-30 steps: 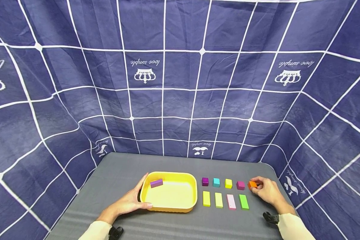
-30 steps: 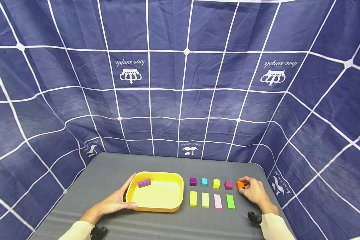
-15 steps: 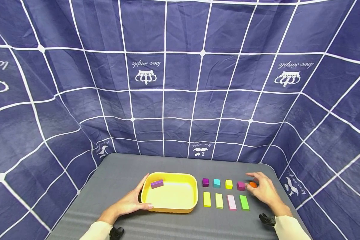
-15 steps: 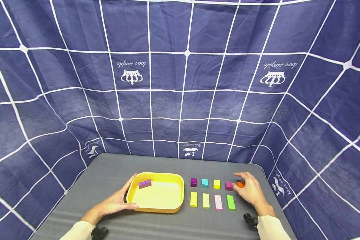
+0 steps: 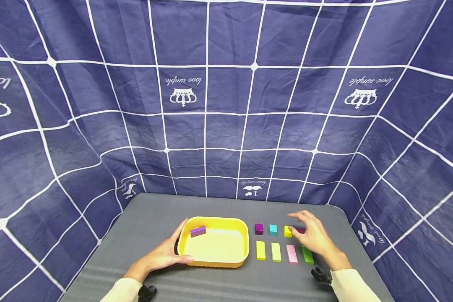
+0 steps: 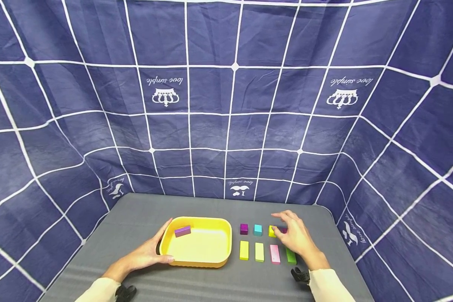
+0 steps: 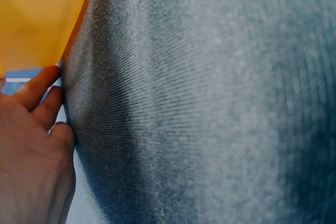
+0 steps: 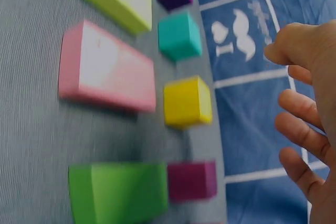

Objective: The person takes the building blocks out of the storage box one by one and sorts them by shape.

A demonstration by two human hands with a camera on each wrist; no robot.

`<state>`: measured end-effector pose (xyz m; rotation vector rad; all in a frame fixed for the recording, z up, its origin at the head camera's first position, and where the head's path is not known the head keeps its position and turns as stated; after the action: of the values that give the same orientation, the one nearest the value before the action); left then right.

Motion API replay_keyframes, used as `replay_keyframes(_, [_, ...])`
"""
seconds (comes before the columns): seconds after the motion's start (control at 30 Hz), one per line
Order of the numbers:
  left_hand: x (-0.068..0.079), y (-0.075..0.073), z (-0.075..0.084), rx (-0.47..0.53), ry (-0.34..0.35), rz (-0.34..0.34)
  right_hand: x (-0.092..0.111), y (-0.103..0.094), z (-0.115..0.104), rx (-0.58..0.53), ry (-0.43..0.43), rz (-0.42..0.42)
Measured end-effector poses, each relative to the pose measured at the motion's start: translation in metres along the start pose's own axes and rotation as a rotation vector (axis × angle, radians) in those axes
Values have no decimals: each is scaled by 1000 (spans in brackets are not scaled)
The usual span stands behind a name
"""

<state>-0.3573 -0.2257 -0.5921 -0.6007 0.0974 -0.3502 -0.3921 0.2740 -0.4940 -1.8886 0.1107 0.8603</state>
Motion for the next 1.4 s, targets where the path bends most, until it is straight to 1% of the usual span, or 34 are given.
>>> replay_keyframes(0.13, [-2, 0, 1, -12, 8, 0, -10, 5, -21, -17, -41, -29])
replay_keyframes(0.27, [-1, -1, 5, -39, 25, 2, -19, 13, -41, -40, -39, -112])
replay_keyframes(0.33, [-1, -1, 7, -52, 34, 4, -25, 18, -52, -54, -54, -147])
replay_keyframes(0.57, [-5, -4, 14, -95, 62, 17, -43, 32, -96, -70, -189, -195])
replay_keyframes(0.67, [-5, -4, 16, -116, 72, 20, -49, 40, -114, -86, -228, -229])
replay_keyframes(0.77, [-3, -4, 16, -115, 76, 24, -55, 49, -132, -86, -266, -252])
replay_keyframes(0.83, [-1, -5, 16, -109, 78, 26, -59, 55, -143, -86, -285, -276])
replay_keyframes(1.07, [1, -6, 13, -115, 50, 35, -77, 85, -176, -94, -309, -430])
replay_keyframes(1.27, [1, -6, 10, -104, 38, 36, -88, 112, -201, -107, -352, -498])
replay_keyframes(1.4, [0, -6, 10, -119, 41, 34, -93, 134, -214, -123, -367, -553])
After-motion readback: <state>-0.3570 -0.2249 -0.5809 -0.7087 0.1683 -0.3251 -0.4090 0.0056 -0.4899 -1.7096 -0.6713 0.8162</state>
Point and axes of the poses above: each hand's wrist, its own x-axis away from the middle knuckle, its own y-axis out of the palm, z = x × y, the point moved 9 cm from there along -x, towards the middle knuckle, and after that the axes turned 6 degrees about x, right-handed, at the moved point
